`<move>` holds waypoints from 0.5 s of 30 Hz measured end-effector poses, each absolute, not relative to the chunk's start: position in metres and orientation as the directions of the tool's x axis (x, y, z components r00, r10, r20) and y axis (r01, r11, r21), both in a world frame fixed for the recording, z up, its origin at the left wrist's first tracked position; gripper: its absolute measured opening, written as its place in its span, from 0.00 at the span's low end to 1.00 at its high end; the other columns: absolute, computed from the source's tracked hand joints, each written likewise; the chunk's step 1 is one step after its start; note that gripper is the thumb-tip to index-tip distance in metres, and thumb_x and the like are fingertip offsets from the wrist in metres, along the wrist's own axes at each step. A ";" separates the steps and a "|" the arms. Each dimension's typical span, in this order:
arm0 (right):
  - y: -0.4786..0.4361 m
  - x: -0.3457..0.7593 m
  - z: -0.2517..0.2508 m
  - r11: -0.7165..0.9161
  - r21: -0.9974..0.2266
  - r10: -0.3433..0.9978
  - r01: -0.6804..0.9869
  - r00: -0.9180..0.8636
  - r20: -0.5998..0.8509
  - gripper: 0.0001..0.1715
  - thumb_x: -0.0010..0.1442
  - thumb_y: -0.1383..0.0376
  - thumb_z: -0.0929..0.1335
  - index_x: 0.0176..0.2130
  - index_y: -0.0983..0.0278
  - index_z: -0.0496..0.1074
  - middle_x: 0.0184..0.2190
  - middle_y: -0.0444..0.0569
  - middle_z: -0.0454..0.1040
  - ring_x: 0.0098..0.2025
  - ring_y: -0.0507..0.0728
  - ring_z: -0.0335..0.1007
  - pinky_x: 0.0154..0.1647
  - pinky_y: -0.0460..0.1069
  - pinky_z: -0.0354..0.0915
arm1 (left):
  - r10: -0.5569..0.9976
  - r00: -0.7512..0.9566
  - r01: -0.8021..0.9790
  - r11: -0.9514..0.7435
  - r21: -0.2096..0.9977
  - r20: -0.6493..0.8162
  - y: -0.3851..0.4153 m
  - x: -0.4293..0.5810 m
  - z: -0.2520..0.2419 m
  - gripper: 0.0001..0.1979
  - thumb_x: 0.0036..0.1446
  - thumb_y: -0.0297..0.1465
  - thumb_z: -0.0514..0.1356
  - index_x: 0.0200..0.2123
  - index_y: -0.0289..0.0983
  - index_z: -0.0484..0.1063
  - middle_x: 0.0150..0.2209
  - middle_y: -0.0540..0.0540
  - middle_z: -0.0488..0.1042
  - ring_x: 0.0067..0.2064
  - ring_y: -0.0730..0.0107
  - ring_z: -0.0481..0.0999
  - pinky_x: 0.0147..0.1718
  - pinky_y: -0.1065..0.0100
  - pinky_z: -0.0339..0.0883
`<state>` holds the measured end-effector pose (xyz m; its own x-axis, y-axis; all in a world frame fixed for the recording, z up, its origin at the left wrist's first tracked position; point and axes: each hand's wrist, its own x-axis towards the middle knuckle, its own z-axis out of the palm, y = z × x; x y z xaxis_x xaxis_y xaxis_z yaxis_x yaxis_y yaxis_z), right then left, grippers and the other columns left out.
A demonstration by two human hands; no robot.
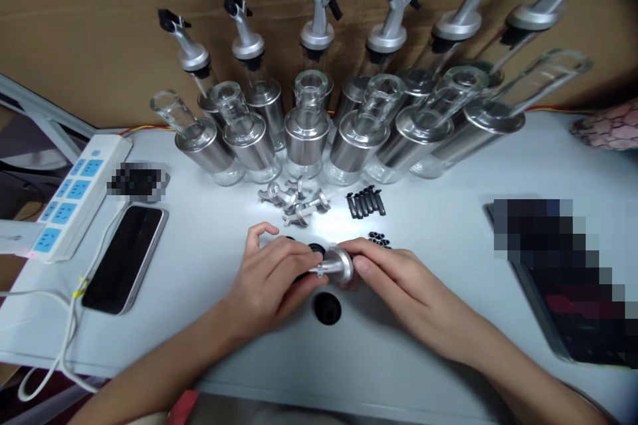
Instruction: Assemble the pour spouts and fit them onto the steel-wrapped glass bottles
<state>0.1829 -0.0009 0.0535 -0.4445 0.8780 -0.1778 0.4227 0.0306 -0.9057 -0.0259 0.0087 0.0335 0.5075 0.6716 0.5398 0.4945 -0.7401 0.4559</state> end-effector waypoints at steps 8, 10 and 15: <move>0.000 0.183 0.049 0.037 -0.892 0.940 0.451 -0.319 -0.122 0.09 0.66 0.61 0.61 0.41 0.60 0.70 0.35 0.44 0.77 0.36 0.53 0.73 0.37 0.47 0.67 | 0.666 0.595 0.527 -0.746 0.406 0.451 0.010 -0.023 0.030 0.05 0.66 0.30 0.54 0.41 0.36 0.67 0.33 0.49 0.78 0.32 0.71 0.76 0.44 0.61 0.55; -0.001 0.183 0.050 0.047 -0.884 0.945 0.464 -0.307 -0.112 0.08 0.66 0.62 0.61 0.40 0.60 0.69 0.32 0.44 0.76 0.34 0.53 0.72 0.35 0.47 0.66 | 0.655 0.612 0.525 -0.756 0.391 0.444 0.011 -0.022 0.030 0.06 0.67 0.32 0.53 0.41 0.36 0.67 0.33 0.49 0.78 0.32 0.71 0.75 0.41 0.62 0.54; -0.007 0.180 0.047 0.060 -0.883 0.953 0.465 -0.289 -0.088 0.05 0.66 0.63 0.61 0.41 0.60 0.65 0.29 0.43 0.72 0.31 0.52 0.69 0.31 0.46 0.65 | 0.684 0.611 0.558 -0.730 0.396 0.400 0.012 -0.024 0.030 0.10 0.70 0.32 0.47 0.41 0.36 0.66 0.32 0.50 0.77 0.30 0.72 0.71 0.40 0.62 0.51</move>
